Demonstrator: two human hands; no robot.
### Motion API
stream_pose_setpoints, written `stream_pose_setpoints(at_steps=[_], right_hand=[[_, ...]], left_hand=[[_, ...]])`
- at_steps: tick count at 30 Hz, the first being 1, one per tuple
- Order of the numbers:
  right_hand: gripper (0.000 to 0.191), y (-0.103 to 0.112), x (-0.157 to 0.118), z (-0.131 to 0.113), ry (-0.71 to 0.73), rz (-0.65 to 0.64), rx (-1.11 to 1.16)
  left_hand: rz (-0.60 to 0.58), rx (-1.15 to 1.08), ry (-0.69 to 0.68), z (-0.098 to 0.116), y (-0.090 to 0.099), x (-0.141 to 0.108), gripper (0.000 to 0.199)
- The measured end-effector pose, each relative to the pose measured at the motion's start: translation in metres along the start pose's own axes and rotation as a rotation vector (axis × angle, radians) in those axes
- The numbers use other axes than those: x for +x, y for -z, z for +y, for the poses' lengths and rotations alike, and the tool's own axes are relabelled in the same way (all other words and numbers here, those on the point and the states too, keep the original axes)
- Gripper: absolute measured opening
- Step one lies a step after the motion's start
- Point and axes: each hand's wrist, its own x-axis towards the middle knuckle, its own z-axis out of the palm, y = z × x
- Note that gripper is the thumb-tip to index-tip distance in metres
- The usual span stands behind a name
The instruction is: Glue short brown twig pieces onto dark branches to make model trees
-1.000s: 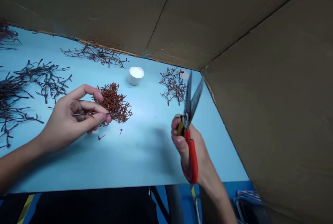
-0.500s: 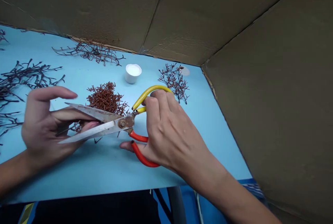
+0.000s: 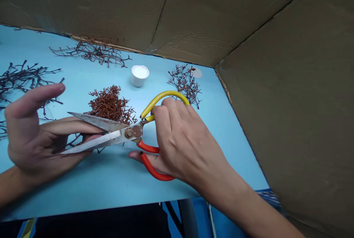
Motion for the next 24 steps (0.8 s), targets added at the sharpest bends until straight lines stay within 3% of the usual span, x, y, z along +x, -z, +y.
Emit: stream_pose_setpoints(at_steps=[7,12,21,24], right_hand=[[0.049,0.0064,-0.0017,-0.0011,0.004,0.002,-0.09],[0.044,0.0078,-0.0012,-0.0027,0.017,-0.005,-0.081],[0.052,0.0068,-0.002,0.0007,0.056,0.019,-0.145],[0.053,0.0064,-0.0027,0.0016,0.066,0.01,-0.155]], left_hand=[[0.03,-0.021,0.013,0.0041,0.0003,0.0003,0.015],[-0.024,-0.033,0.045,0.0066,0.0035,-0.0003,0.024],[-0.064,-0.18,0.02,0.0018,0.0028,0.0009,0.029],[-0.048,-0.26,0.021,0.0007,-0.0002,-0.0006,0.044]])
